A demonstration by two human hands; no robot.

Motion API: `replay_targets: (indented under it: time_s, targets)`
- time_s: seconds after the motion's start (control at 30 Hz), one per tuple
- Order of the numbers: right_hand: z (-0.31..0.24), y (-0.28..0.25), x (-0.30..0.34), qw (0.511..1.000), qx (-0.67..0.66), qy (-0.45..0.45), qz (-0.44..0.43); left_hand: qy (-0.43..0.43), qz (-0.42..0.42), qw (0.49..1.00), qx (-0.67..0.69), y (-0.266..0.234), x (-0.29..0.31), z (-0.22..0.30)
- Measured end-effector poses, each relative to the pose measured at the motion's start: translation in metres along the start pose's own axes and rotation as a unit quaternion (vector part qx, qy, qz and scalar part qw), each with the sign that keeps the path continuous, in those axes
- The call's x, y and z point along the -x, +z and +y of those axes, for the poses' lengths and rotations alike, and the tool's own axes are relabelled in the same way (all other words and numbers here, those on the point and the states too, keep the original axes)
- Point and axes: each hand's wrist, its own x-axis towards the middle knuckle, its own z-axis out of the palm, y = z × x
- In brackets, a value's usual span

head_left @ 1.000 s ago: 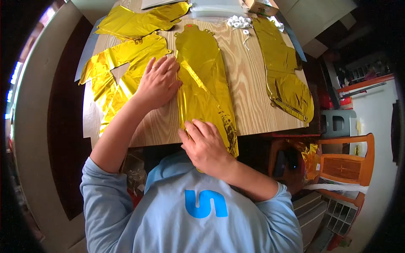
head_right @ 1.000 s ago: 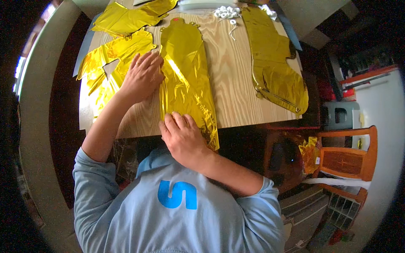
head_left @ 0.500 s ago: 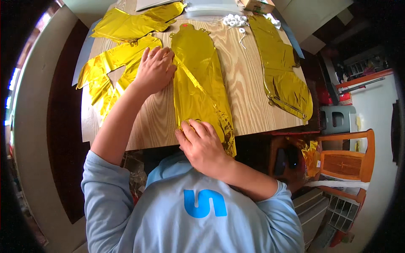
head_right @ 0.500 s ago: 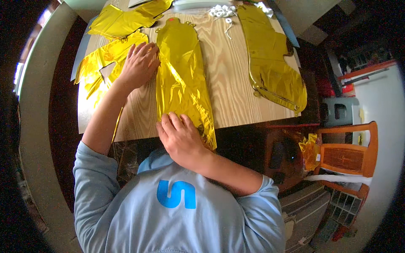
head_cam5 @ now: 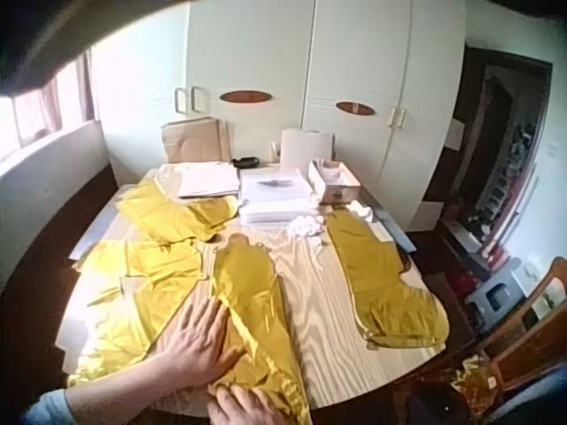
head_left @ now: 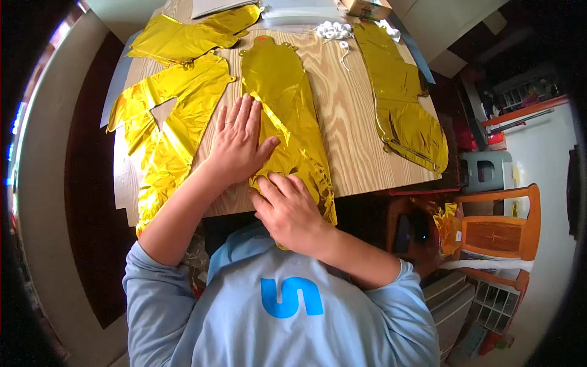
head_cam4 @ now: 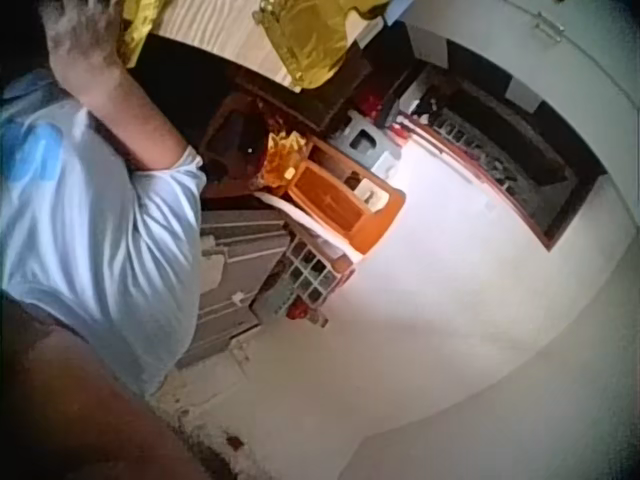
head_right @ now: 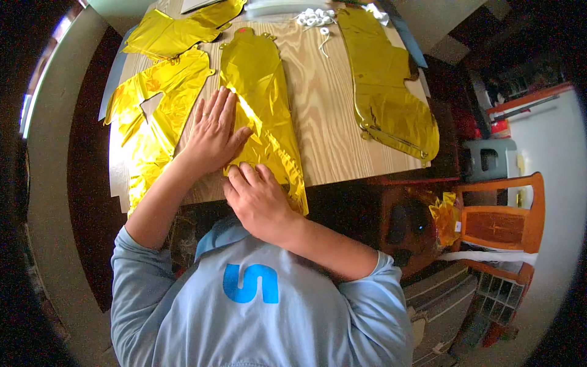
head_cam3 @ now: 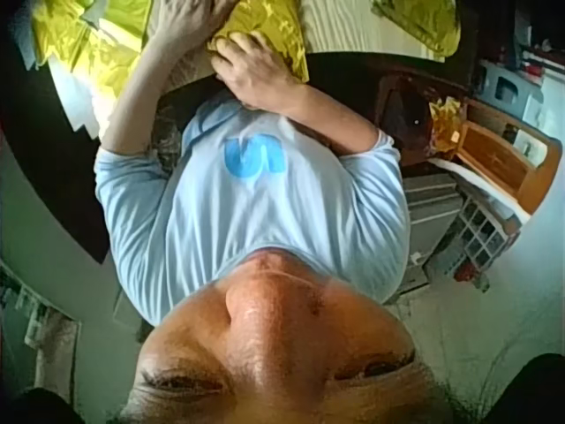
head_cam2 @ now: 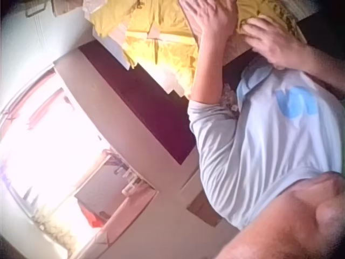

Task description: Folding gold foil balloons and placing them into plastic sleeves with cardboard backings.

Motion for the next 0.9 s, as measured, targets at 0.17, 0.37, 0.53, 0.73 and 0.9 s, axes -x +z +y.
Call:
replay_targets:
  time_s: [0.17,0.37,0.53,0.73,0.9]
  targets:
    - [0.036,-0.021,-0.006,0.985,-0.161,0.046,0.030,0.001,-0.011,1.000,-0.005,0.008,0.000,-0.005]
    - [0.144,-0.028,-0.027,0.994,-0.003,0.110,0.015,-0.003,-0.013,1.000,0.026,0.004,-0.001,-0.003]
    - [0.157,-0.027,-0.035,0.985,0.057,0.114,-0.116,0.014,0.003,1.000,-0.002,0.009,0.001,-0.003]
    - [0.160,-0.020,-0.038,0.988,0.057,0.086,-0.115,0.015,0.016,1.000,-0.005,0.010,0.001,-0.004]
    - [0.156,-0.022,-0.039,0.990,0.050,0.068,-0.112,0.013,0.030,0.999,0.004,0.012,0.001,-0.004]
